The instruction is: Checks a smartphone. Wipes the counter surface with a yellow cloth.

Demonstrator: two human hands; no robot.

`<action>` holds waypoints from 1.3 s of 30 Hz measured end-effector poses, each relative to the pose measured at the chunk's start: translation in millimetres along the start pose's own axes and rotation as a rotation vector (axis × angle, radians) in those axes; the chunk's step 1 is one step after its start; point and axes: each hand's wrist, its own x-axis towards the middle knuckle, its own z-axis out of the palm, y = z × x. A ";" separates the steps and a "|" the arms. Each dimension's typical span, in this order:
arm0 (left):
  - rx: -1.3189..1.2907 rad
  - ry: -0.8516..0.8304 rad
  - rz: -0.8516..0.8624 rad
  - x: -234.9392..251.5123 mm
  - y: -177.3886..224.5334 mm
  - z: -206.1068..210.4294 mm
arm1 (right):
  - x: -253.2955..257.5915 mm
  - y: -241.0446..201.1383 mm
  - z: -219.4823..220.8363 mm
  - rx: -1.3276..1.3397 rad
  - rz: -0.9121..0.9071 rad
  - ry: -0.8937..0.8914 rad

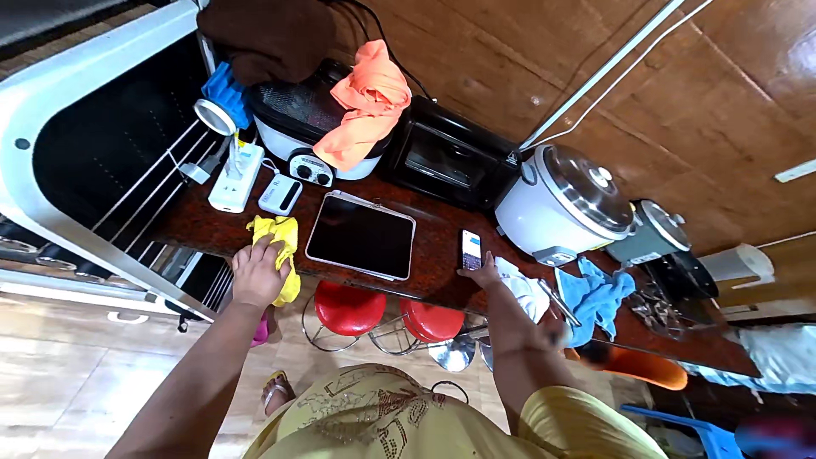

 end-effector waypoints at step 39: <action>0.002 -0.057 0.027 2.4 3.5 -7.0 | -26.7 12.2 41.7 0.189 -0.066 0.350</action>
